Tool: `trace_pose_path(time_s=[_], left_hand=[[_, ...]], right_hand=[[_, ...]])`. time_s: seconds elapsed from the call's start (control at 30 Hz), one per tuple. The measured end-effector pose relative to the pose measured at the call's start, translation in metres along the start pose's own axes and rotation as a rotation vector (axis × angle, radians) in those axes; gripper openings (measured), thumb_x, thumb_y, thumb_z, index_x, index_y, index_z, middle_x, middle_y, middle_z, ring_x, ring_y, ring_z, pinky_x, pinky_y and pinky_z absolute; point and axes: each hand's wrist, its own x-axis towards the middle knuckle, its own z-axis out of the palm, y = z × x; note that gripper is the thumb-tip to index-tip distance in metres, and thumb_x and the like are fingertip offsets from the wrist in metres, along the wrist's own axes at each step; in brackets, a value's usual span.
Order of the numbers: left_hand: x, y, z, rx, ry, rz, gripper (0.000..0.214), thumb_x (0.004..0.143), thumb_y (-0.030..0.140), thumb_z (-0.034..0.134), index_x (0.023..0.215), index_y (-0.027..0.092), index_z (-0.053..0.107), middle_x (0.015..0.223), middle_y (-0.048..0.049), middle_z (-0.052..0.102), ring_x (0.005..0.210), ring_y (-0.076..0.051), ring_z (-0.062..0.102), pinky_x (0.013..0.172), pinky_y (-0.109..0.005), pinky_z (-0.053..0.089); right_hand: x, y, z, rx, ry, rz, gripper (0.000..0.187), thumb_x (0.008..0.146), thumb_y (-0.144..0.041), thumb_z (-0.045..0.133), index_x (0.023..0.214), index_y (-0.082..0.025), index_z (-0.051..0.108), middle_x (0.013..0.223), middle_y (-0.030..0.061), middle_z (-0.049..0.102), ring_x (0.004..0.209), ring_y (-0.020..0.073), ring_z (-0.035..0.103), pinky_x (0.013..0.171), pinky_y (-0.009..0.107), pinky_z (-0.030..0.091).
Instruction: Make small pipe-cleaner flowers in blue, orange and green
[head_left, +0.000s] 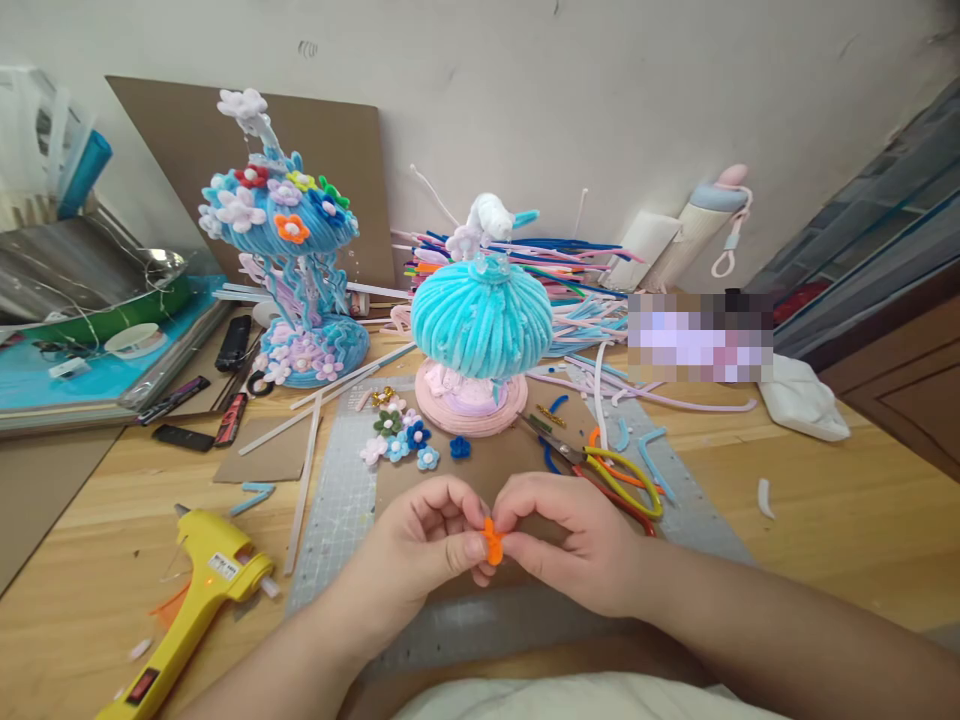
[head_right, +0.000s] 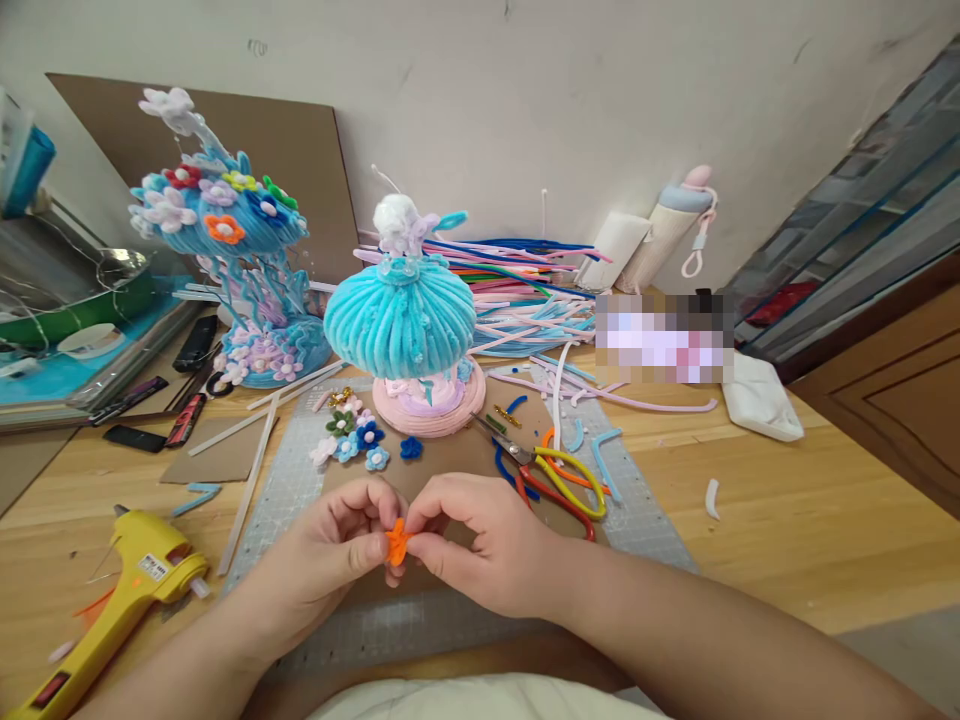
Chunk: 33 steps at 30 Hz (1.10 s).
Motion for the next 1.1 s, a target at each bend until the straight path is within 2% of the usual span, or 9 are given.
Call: trace_pose_path(time_s=[0.23,0.37,0.47,0.53,0.63,0.8,1.1], left_hand=[[0.0020,-0.0060,0.0009,0.030,0.019,-0.035,0.022,0.068,0.030,0.073,0.069,0.013,0.059,0.060,-0.0013,0.063,0.054,-0.010,0.056,0.056,-0.022,0.044],[0.0025,-0.0069,0.0030,0.100,0.073,-0.009,0.023,0.067,0.031,0.074,0.066,0.013,0.060,0.057,0.0005,0.060,0.052,-0.010,0.054,0.055,-0.021,0.043],[0.0014,-0.0049,0.0027,0.112,0.098,0.030,0.022,0.065,0.031,0.075,0.065,0.014,0.062,0.058,0.0006,0.060,0.052,-0.010,0.053,0.054,-0.021,0.042],[0.0004,-0.0032,0.0014,0.111,0.091,0.063,0.021,0.065,0.032,0.075,0.065,0.014,0.064,0.060,-0.0002,0.061,0.053,-0.010,0.053,0.053,-0.021,0.042],[-0.0001,-0.0011,-0.0010,0.160,0.080,0.111,0.017,0.064,0.031,0.076,0.064,0.015,0.068,0.061,-0.0007,0.060,0.054,-0.010,0.052,0.054,-0.022,0.041],[0.0004,0.0011,-0.0024,0.295,0.081,0.207,0.013,0.065,0.029,0.075,0.062,0.017,0.070,0.067,-0.0012,0.056,0.065,-0.013,0.052,0.062,-0.024,0.041],[-0.0007,0.0004,-0.0019,0.320,0.021,0.202,0.018,0.067,0.034,0.073,0.063,0.017,0.068,0.069,-0.0017,0.054,0.066,-0.014,0.052,0.064,-0.025,0.039]], right_hand=[[-0.0013,0.0027,0.0015,-0.030,-0.042,-0.051,0.014,0.089,-0.024,0.049,0.081,-0.017,0.058,0.072,0.0044,0.061,0.066,0.0115,0.056,0.062,0.022,0.044],[-0.0026,0.0073,0.0017,-0.061,-0.054,-0.071,0.013,0.089,-0.023,0.049,0.083,-0.017,0.058,0.073,0.0049,0.061,0.067,0.0121,0.055,0.062,0.023,0.044],[-0.0026,0.0064,0.0021,-0.002,-0.055,-0.063,0.008,0.088,-0.022,0.051,0.084,-0.017,0.057,0.077,0.0056,0.061,0.071,0.0129,0.056,0.066,0.024,0.046],[-0.0022,0.0039,0.0028,0.071,-0.026,-0.043,0.007,0.085,-0.024,0.055,0.088,-0.017,0.055,0.081,0.0057,0.060,0.073,0.0131,0.057,0.067,0.025,0.047],[-0.0012,0.0002,0.0038,0.145,-0.002,0.004,0.017,0.082,-0.027,0.061,0.094,-0.017,0.053,0.085,0.0054,0.059,0.075,0.0132,0.058,0.068,0.026,0.048],[0.0003,-0.0023,0.0030,0.163,-0.037,0.050,0.014,0.080,-0.026,0.063,0.085,-0.016,0.056,0.080,0.0045,0.059,0.071,0.0122,0.056,0.066,0.025,0.048],[-0.0008,-0.0018,0.0010,0.200,-0.067,0.043,0.014,0.083,-0.029,0.059,0.079,-0.016,0.056,0.077,0.0048,0.059,0.069,0.0120,0.055,0.065,0.025,0.047]])
